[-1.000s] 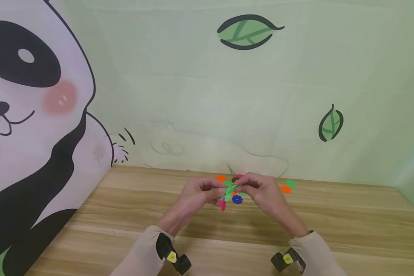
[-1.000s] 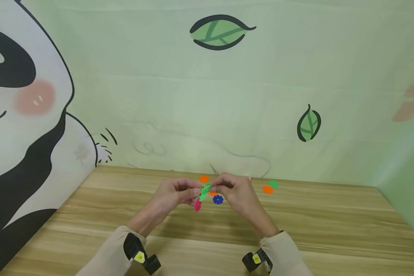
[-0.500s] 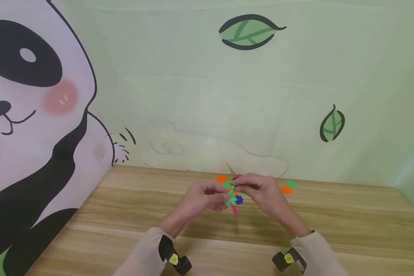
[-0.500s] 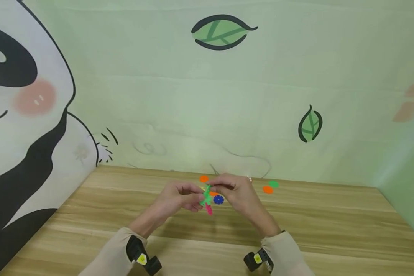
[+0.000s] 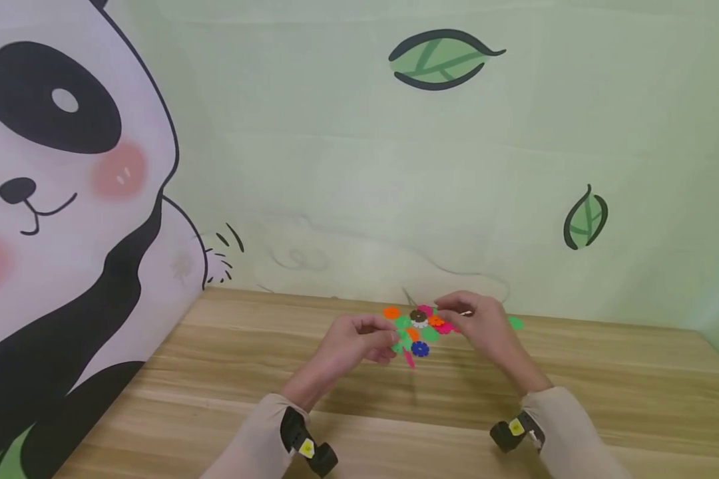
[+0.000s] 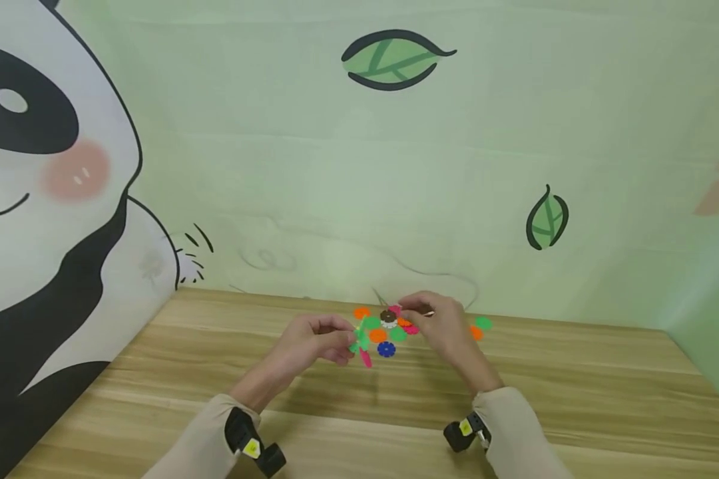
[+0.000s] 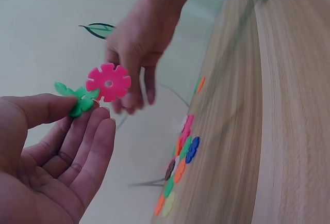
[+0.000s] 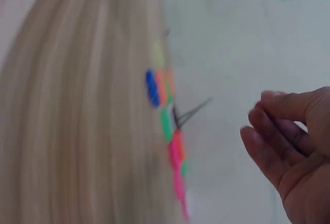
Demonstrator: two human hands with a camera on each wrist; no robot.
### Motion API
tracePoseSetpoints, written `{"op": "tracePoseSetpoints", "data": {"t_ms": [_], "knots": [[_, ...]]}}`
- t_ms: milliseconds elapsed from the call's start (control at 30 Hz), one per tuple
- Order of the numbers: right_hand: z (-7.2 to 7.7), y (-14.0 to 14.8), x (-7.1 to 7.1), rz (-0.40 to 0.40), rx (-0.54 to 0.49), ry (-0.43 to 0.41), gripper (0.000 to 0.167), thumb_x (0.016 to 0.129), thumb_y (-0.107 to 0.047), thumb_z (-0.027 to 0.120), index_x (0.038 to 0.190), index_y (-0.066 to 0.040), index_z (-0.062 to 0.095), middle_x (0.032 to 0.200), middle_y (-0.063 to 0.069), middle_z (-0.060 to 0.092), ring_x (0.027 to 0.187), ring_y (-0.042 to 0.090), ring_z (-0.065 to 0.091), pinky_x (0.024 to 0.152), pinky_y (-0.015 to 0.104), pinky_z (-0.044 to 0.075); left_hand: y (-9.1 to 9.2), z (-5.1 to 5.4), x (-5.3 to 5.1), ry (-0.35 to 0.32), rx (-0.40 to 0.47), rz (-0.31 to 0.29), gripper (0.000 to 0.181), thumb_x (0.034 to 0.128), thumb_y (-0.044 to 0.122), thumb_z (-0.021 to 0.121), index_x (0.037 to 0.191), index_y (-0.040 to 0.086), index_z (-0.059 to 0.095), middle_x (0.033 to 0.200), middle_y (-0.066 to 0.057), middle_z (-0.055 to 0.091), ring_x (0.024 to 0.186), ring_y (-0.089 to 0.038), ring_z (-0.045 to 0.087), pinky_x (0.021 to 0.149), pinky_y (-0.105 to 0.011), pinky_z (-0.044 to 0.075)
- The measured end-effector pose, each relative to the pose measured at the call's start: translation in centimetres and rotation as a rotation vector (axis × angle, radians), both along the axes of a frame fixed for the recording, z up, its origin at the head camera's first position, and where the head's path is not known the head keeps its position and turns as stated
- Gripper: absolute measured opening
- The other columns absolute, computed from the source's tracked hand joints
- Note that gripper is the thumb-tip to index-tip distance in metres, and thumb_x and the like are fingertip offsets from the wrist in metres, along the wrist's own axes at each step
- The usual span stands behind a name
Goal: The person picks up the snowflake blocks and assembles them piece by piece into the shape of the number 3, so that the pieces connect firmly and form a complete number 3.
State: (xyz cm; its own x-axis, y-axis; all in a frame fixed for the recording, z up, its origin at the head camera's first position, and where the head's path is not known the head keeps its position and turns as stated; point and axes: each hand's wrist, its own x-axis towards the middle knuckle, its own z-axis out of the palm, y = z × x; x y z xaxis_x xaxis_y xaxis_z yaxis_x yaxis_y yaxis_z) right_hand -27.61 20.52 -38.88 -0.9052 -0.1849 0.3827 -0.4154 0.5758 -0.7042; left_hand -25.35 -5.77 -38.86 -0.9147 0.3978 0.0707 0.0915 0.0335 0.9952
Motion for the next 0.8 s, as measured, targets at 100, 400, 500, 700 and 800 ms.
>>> {"op": "tracePoseSetpoints", "data": {"t_ms": [100, 400, 500, 700, 800], "knots": [[-0.5, 0.7, -1.1, -0.027, 0.075, -0.064, 0.017, 0.100, -0.004, 0.073, 0.115, 0.002, 0.076, 0.110, 0.014, 0.077, 0.101, 0.031, 0.072, 0.080, 0.036, 0.063, 0.0, 0.0, 0.0, 0.007, 0.012, 0.007, 0.019, 0.0984, 0.009, 0.074, 0.109, -0.007, 0.073, 0.089, -0.007, 0.075, 0.083, -0.028, 0.076, 0.080, -0.038, 0.066], [-1.9, 1.7, -3.3, -0.061, 0.240, -0.242, 0.020, 0.097, -0.006, 0.073, 0.114, 0.005, 0.075, 0.105, 0.015, 0.076, 0.096, 0.029, 0.069, 0.084, 0.044, 0.062, 0.1, -0.2, -0.1, 0.014, 0.014, 0.006, 0.016, 0.0989, 0.007, 0.074, 0.106, -0.007, 0.074, 0.088, -0.008, 0.075, 0.077, -0.018, 0.074, 0.080, -0.037, 0.066], [-2.4, 1.7, -3.8, -0.072, 0.274, -0.275, 0.024, 0.096, -0.011, 0.077, 0.113, 0.005, 0.075, 0.103, 0.014, 0.075, 0.093, 0.027, 0.068, 0.082, 0.043, 0.061, 0.1, -0.3, -0.1, 0.015, 0.017, 0.006, 0.016, 0.0991, 0.007, 0.074, 0.107, -0.007, 0.074, 0.088, -0.008, 0.075, 0.078, -0.019, 0.074, 0.080, -0.037, 0.066], [-3.1, 1.4, -4.3, -0.078, 0.336, -0.260, 0.027, 0.092, -0.017, 0.082, 0.107, 0.004, 0.075, 0.099, 0.013, 0.074, 0.090, 0.028, 0.066, 0.083, 0.046, 0.059, 0.1, -0.3, -0.1, 0.014, 0.016, 0.012, 0.015, 0.0991, 0.007, 0.074, 0.106, -0.007, 0.073, 0.088, -0.008, 0.075, 0.081, -0.026, 0.075, 0.079, -0.037, 0.066], [-3.2, 1.3, -4.5, -0.074, 0.346, -0.238, 0.026, 0.091, -0.016, 0.082, 0.105, 0.005, 0.074, 0.097, 0.013, 0.073, 0.089, 0.029, 0.066, 0.083, 0.048, 0.059, 0.1, -0.3, -0.1, 0.011, 0.009, 0.017, 0.014, 0.0990, 0.006, 0.074, 0.105, -0.006, 0.074, 0.088, -0.008, 0.075, 0.082, -0.028, 0.075, 0.079, -0.037, 0.066]]}}
